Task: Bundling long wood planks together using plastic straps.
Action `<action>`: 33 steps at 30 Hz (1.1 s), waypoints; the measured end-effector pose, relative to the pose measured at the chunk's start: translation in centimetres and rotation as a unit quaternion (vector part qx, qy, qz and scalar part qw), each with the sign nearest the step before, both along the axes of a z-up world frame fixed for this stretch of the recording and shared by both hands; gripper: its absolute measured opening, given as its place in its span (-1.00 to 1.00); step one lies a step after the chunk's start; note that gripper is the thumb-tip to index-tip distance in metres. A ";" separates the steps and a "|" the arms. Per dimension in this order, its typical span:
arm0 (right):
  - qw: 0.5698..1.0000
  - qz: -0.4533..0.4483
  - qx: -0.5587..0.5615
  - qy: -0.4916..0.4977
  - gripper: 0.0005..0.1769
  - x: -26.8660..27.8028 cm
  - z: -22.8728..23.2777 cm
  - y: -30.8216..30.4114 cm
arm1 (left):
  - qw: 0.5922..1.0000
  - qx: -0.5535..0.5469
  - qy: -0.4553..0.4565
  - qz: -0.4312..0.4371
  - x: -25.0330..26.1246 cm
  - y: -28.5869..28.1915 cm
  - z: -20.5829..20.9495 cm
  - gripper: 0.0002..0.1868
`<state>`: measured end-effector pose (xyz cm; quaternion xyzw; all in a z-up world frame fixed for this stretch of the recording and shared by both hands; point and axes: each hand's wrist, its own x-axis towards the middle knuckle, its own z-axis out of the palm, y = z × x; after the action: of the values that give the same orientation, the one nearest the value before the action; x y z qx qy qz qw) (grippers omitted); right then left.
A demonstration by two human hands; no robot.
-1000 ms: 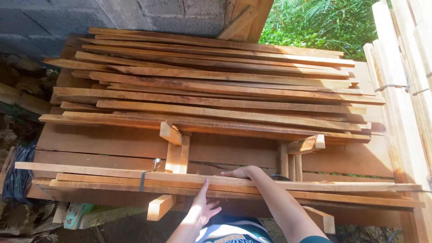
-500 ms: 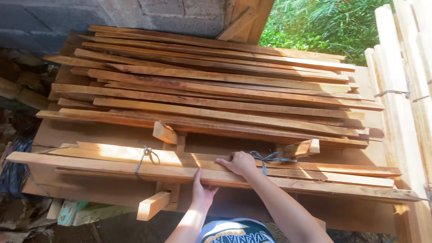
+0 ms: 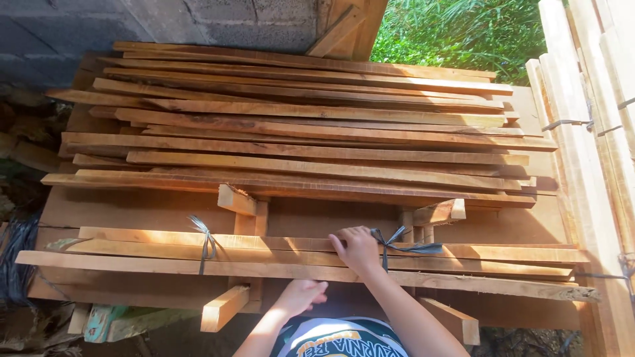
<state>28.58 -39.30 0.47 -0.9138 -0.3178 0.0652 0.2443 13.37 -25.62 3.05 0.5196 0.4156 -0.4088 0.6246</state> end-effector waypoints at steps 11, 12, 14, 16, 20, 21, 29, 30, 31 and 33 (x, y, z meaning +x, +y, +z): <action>0.994 0.015 -0.001 -0.106 -0.70 -0.7 -4.8 -4.6 | 0.608 0.593 -0.442 -0.288 3.8 -0.5 -11.2 -0.38; 0.994 0.004 -0.003 -0.107 -0.70 -0.3 -5.0 -4.6 | 0.606 0.587 -0.449 -0.293 4.4 -0.3 -11.3 -0.38; 0.993 0.008 0.026 -0.119 -0.73 -0.4 -5.3 -4.7 | 0.596 0.604 -0.445 -0.287 4.2 -0.5 -11.5 -0.38; 0.991 0.006 0.047 -0.129 -0.76 -0.1 -5.3 -4.9 | 0.594 0.605 -0.447 -0.287 4.4 -0.6 -11.6 -0.39; 0.973 -0.022 0.197 -0.116 -0.94 -0.8 -4.2 -5.7 | 0.600 0.602 -0.443 -0.286 4.2 -0.5 -10.9 -0.42; 0.972 -0.023 0.199 -0.119 -0.94 -1.9 -2.4 -6.4 | 0.597 0.604 -0.445 -0.285 4.6 -0.8 -9.8 -0.42; 0.793 -0.415 0.120 0.429 -0.34 -10.0 -6.4 -14.8 | 0.727 0.409 -0.441 -0.331 11.2 -5.5 -4.9 -0.33; 0.793 -0.417 0.120 0.428 -0.34 -9.2 -5.8 -14.7 | 0.727 0.408 -0.442 -0.332 12.1 -6.6 -4.9 -0.33; 0.698 -0.449 0.201 0.520 -0.22 -8.6 -5.3 -14.8 | 0.721 0.383 -0.449 -0.363 13.1 -7.9 -5.0 -0.23; 0.587 -0.471 0.281 0.595 -0.03 -7.1 -4.3 -14.4 | 0.713 0.356 -0.458 -0.394 14.9 -10.3 -5.8 -0.13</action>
<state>21.53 -53.73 -3.80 -0.5789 0.3713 0.3777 0.6199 28.29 -35.94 -2.74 0.9438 -0.0498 -0.1516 0.2895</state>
